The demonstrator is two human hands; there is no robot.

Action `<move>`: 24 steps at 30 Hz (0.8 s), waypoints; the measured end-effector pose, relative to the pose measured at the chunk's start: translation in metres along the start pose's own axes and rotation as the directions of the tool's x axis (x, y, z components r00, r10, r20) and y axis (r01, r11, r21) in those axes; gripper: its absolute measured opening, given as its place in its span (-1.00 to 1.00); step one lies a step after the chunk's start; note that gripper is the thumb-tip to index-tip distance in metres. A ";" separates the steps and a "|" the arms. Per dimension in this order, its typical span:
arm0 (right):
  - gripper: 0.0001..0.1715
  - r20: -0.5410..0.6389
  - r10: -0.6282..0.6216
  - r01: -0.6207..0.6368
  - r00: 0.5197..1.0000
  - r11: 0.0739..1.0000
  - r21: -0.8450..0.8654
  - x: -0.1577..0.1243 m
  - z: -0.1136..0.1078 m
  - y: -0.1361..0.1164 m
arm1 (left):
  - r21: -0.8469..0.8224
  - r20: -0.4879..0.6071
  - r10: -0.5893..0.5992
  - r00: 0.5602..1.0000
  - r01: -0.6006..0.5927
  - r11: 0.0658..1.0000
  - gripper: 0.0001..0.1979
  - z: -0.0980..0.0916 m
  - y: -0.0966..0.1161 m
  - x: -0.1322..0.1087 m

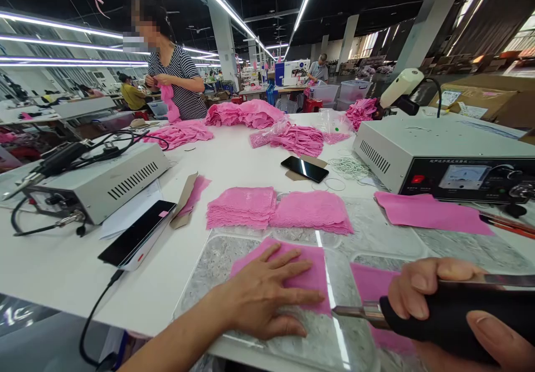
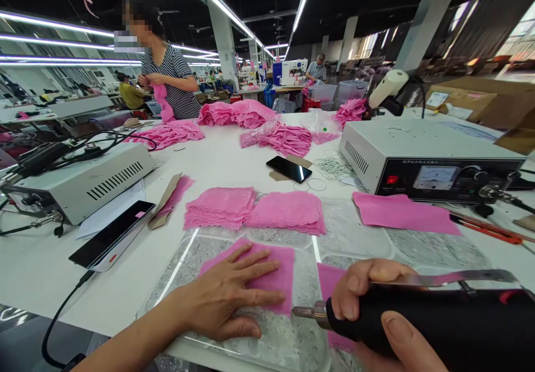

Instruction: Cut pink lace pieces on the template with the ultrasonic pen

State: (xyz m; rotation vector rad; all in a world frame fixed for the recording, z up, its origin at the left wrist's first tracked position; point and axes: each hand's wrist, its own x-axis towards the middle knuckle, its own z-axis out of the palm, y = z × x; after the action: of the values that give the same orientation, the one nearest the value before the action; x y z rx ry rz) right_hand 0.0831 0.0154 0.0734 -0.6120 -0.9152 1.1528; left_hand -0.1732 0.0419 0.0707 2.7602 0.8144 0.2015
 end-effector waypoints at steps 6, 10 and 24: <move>-0.73 0.044 -0.010 0.012 0.999 0.999 -0.039 -0.001 0.005 0.000 | 0.039 -0.003 0.014 1.000 -0.014 0.999 -0.51 -0.001 0.002 0.000; -0.74 0.014 -0.009 0.010 1.000 0.999 -0.030 0.001 0.008 -0.001 | 0.029 0.001 0.012 1.000 -0.012 0.999 -0.49 -0.002 0.003 0.001; -0.81 0.111 -0.034 0.040 0.993 0.998 -0.052 0.003 0.005 0.004 | 0.018 0.012 0.005 1.000 -0.006 1.000 -0.50 0.003 0.001 0.002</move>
State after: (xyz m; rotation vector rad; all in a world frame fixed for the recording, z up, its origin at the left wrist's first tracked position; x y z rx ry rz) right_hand 0.0777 0.0188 0.0736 -0.5774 -1.0503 1.1404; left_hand -0.1706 0.0415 0.0685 2.7780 0.8095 0.1789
